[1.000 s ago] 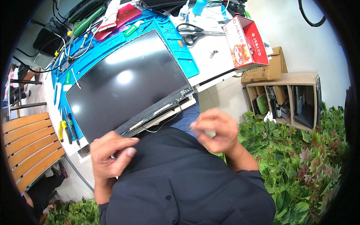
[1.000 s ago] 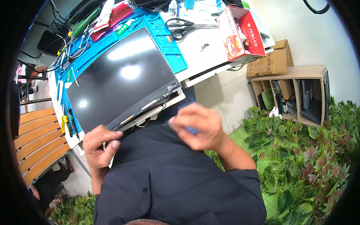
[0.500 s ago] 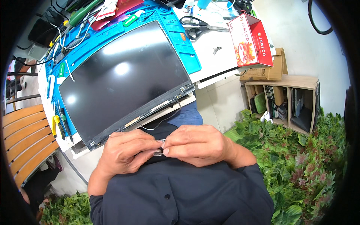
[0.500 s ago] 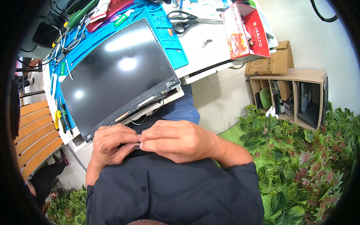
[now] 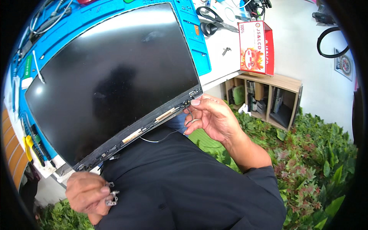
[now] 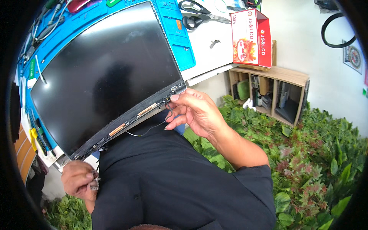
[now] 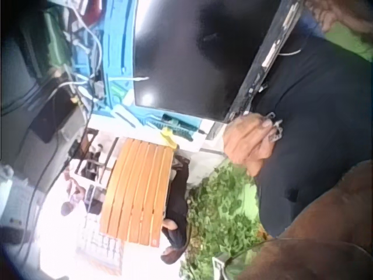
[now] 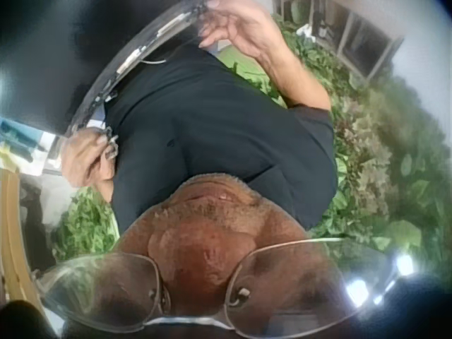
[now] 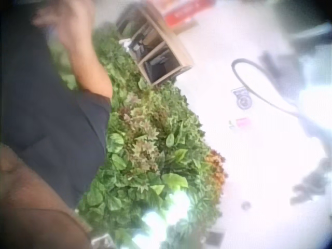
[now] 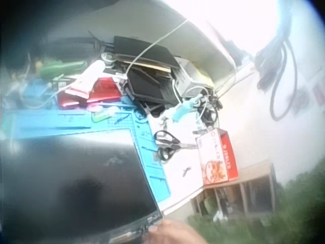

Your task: The person replaces a laptop screen by detaching the panel, using a screwdriver to secure small screws, and connecting thin cables at a repair bench.

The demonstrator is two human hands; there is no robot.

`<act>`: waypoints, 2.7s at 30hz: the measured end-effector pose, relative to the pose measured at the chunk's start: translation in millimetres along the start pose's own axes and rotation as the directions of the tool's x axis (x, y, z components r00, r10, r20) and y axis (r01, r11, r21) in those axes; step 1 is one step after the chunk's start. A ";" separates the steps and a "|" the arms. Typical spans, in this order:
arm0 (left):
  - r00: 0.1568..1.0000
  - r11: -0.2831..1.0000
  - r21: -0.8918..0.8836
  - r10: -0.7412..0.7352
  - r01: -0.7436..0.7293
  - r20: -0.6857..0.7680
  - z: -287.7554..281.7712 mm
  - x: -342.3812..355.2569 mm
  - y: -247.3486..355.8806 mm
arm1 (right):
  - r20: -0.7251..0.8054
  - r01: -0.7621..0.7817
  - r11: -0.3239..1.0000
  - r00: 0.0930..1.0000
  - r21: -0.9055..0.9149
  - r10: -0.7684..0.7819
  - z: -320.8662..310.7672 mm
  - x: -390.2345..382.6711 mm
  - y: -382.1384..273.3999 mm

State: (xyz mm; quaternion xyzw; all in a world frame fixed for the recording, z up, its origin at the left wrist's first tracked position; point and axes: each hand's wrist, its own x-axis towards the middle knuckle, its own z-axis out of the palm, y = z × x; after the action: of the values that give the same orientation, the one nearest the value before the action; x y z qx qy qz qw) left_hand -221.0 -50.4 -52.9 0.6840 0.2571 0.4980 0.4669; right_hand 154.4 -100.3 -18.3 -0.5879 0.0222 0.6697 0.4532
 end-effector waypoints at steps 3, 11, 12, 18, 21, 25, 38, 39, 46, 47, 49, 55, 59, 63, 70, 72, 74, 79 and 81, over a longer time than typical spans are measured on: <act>0.992 0.992 -0.129 0.010 0.006 0.125 -39.2 -3.4 -3.0 | -0.062 -0.048 0.999 0.997 -0.010 0.047 5.8 -2.3 -5.6; 0.999 0.988 -0.155 0.032 -0.027 0.031 -124.4 -58.6 -16.1 | -0.189 -0.141 0.989 0.973 -0.038 0.131 32.7 2.3 -14.4; 0.999 0.991 -0.132 0.033 -0.028 0.033 -129.8 -61.1 -16.7 | -0.205 -0.153 0.988 0.968 -0.032 0.144 35.4 2.3 -14.8; 0.996 0.947 -0.309 0.082 -0.088 -0.034 -148.9 -69.2 -35.9 | -0.282 -0.132 0.982 0.955 -0.136 0.089 44.0 6.1 -10.7; 0.990 0.932 -0.335 0.123 -0.138 -0.067 -158.0 -77.0 -43.6 | -0.268 -0.161 0.986 0.953 -0.037 0.145 42.3 6.1 -12.2; 0.993 0.929 -0.354 0.091 -0.113 -0.078 -163.8 -80.0 -43.6 | -0.292 -0.197 0.980 0.937 0.013 0.192 44.3 6.3 -11.6; 0.930 0.946 -0.289 0.032 -0.146 -0.366 -152.4 -82.5 -34.2 | -0.386 -0.192 0.978 0.911 -0.080 0.147 52.7 6.8 -12.8; 0.928 0.945 -0.285 0.048 -0.162 -0.369 -152.2 -81.2 -34.5 | -0.390 -0.188 0.978 0.910 -0.086 0.140 54.1 7.1 -12.8; 0.889 0.952 -0.277 -0.011 -0.131 -0.458 -138.5 -66.8 -24.1 | -0.291 -0.205 0.978 0.939 -0.041 0.185 44.4 4.8 -13.7; 0.878 0.951 -0.278 -0.014 -0.136 -0.478 -136.3 -66.0 -23.0 | -0.290 -0.202 0.978 0.940 -0.047 0.180 44.7 4.1 -13.5; 0.864 0.948 -0.285 -0.022 -0.141 -0.502 -134.5 -62.0 -22.2 | -0.296 -0.198 0.978 0.940 -0.067 0.170 43.8 3.1 -13.6; 0.865 0.938 -0.309 -0.023 -0.154 -0.502 -133.0 -55.6 -20.2 | -0.310 -0.184 0.977 0.940 -0.105 0.143 38.8 5.5 -11.9; 0.927 0.863 -0.450 0.051 -0.228 -0.372 -118.4 -25.0 -18.8 | -0.311 -0.166 0.981 0.942 -0.103 0.127 40.1 6.2 -9.1; 0.931 0.831 -0.488 0.093 -0.268 -0.353 -107.4 -12.5 -9.7 | -0.302 -0.159 0.979 0.946 -0.127 0.114 40.4 9.3 -10.5; 0.874 0.949 -0.273 0.004 -0.156 -0.486 -132.3 -53.9 -15.8 | -0.243 -0.155 0.985 0.961 -0.069 0.134 34.8 4.1 -6.2; 0.850 0.963 -0.219 0.020 -0.158 -0.527 -126.1 -55.0 -15.2 | -0.219 -0.162 0.986 0.964 -0.030 0.152 34.0 4.1 -7.5; 0.872 0.961 -0.243 -0.005 -0.131 -0.489 -134.2 -60.8 -16.8 | -0.198 -0.139 0.990 0.972 -0.033 0.130 30.5 3.5 -6.4; 0.961 0.961 -0.269 -0.137 0.070 -0.240 -124.4 -34.1 -8.2 | -0.150 -0.107 0.991 0.984 -0.076 0.094 22.5 5.1 -2.2; 0.977 0.934 -0.336 -0.173 0.123 -0.123 -102.9 -4.0 -2.9 | -0.132 -0.112 0.988 0.986 -0.106 0.098 19.9 8.3 -3.1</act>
State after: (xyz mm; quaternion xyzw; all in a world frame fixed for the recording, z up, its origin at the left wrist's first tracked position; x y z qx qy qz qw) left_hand -317.0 -13.1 -50.2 0.5364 0.2566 0.5474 0.5889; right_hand 142.0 -82.4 -17.3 -0.6518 0.0438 0.6543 0.3810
